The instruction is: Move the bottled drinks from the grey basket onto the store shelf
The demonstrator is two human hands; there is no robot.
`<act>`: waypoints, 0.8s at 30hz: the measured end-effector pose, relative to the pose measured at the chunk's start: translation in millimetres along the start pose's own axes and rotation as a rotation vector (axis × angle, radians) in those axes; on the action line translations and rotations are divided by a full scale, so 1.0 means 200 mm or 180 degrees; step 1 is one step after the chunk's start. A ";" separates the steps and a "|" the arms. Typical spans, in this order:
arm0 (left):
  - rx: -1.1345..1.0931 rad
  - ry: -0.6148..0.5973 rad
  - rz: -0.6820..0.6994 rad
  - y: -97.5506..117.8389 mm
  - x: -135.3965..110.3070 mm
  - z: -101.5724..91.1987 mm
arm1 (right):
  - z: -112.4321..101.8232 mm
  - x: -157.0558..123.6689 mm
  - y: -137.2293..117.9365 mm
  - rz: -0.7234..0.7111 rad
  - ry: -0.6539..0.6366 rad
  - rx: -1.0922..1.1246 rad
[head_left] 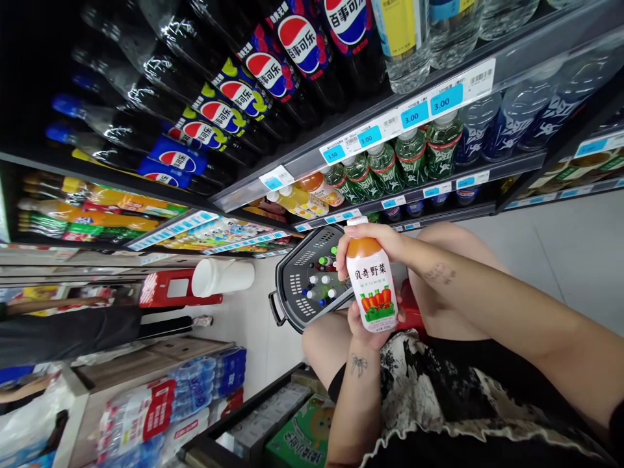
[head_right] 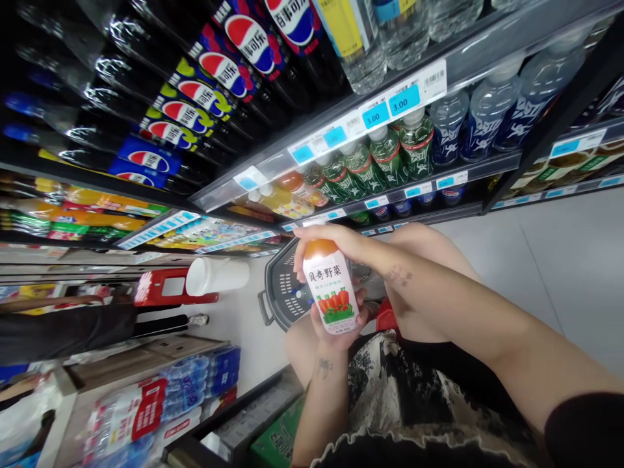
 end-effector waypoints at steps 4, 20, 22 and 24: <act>-0.0046 0.0083 -0.0070 0.01 0.00 0.01 | 0.01 -0.01 -0.02 0.0012 0.0109 -0.0012; 0.3192 0.1482 0.0805 0.18 0.16 -0.19 | -0.16 0.04 0.02 0.0074 0.1648 -0.2371; 0.3501 0.1719 0.1168 0.24 0.17 -0.18 | -0.15 0.05 0.01 -0.0103 0.1510 -0.2386; 0.3646 0.2014 0.1614 0.30 0.16 -0.18 | -0.16 0.07 -0.02 -0.0614 0.1585 -0.2211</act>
Point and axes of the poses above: each hand's wrist, its own x-axis towards the middle knuckle, its own z-axis out of the palm, y = z × x, the point moved 5 cm from there along x, towards the middle knuckle, and after that the axes turned 13 degrees about x, right-handed, at the moved point
